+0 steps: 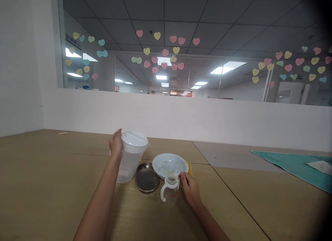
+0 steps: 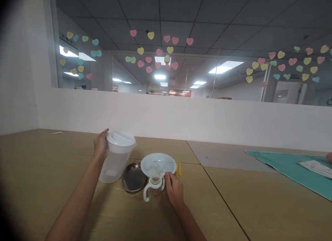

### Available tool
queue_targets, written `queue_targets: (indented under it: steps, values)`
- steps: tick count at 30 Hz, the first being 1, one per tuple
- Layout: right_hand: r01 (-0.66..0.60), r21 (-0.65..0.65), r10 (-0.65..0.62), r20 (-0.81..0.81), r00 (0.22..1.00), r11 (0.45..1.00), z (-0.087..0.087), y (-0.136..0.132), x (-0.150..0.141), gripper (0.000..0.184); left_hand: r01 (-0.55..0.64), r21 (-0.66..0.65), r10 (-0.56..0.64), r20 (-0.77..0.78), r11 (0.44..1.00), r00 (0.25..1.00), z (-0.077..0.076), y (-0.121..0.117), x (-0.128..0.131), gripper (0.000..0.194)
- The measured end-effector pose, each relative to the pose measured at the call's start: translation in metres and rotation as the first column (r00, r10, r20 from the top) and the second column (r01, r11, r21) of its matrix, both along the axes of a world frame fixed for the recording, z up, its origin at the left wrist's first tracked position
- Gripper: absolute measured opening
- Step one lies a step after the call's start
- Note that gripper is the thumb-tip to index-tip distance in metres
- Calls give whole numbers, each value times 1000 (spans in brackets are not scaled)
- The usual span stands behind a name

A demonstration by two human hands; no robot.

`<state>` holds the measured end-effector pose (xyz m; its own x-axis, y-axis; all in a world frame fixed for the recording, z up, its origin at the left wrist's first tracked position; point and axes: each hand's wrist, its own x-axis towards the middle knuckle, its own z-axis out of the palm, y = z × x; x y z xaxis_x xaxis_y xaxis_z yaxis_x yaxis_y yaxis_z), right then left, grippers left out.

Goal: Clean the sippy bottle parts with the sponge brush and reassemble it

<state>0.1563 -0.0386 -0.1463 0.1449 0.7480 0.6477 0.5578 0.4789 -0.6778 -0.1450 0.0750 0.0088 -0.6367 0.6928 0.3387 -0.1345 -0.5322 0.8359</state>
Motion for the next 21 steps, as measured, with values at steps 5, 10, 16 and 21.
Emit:
queue_targets:
  steps: [5,10,16,21]
  values:
    - [-7,-14,7,42,999,1000,-2,1,1,40,-43,94,63,-226,995,972,-4,-7,30,40]
    - [-69,-3,69,59,996,998,-3,-1,0,38,-99,142,148,-395,985,907,-1,-20,53,32]
    - [-96,3,96,63,993,995,-6,-5,-7,48,-33,175,105,-418,984,903,3,-27,72,33]
    - [-9,52,3,103,995,999,-8,-4,-3,52,-70,206,175,-550,976,817,2,-36,88,31]
